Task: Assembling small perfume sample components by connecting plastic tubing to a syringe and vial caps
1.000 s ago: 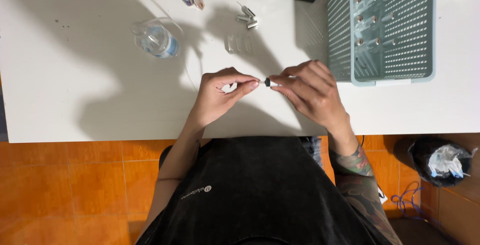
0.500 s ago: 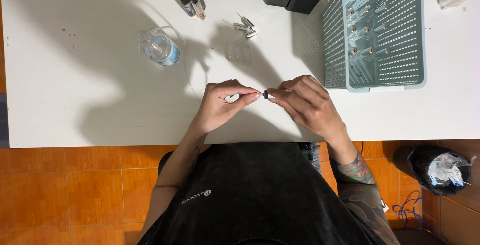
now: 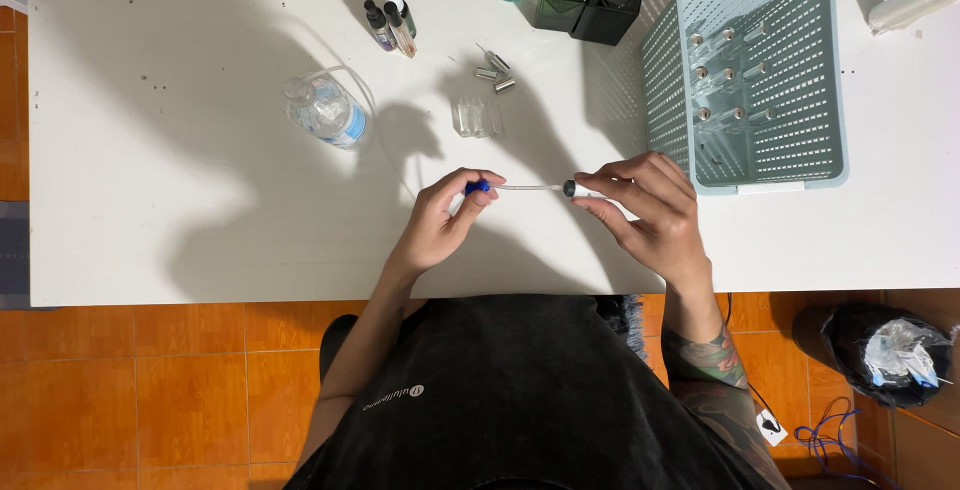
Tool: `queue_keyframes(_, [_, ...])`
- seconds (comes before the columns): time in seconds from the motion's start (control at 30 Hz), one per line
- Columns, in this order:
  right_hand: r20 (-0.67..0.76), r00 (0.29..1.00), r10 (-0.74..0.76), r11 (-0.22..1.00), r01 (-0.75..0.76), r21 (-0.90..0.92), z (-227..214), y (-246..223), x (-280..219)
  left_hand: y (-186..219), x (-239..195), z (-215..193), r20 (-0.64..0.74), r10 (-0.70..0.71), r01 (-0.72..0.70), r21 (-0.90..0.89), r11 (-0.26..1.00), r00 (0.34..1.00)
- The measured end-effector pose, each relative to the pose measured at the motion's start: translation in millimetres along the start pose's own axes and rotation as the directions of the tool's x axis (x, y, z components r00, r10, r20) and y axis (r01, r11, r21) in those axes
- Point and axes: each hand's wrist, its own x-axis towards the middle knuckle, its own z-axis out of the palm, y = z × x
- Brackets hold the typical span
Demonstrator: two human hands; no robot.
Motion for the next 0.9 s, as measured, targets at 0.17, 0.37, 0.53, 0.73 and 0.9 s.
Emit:
queue_keyframes(0.17, [-0.025,1.0,-0.002,1.0,0.002,0.014,1,-1,3,-2,-4,2,-0.08,-0.03,0.019,-0.138,0.99,0.996])
queue_keyframes(0.37, [-0.017,1.0,0.022,0.999,-0.022,0.026,2,5,-4,-8,-5,5,-0.159,-0.019,0.009,-0.06,0.998,0.987])
queue_keyframes(0.53, [-0.025,0.999,0.041,0.999,-0.04,0.035,1,6,-8,7,-3,6,-0.162,-0.003,-0.002,-0.035,0.999,0.987])
queue_keyframes(0.73, [-0.026,0.998,0.062,0.997,-0.06,0.043,2,7,-10,12,-8,5,-0.132,0.027,-0.031,-0.021,0.999,0.991])
queue_keyframes(0.9, [-0.026,0.997,0.072,0.996,-0.071,0.055,2,6,-8,16,-7,2,-0.096,0.075,-0.076,-0.012,0.997,0.993])
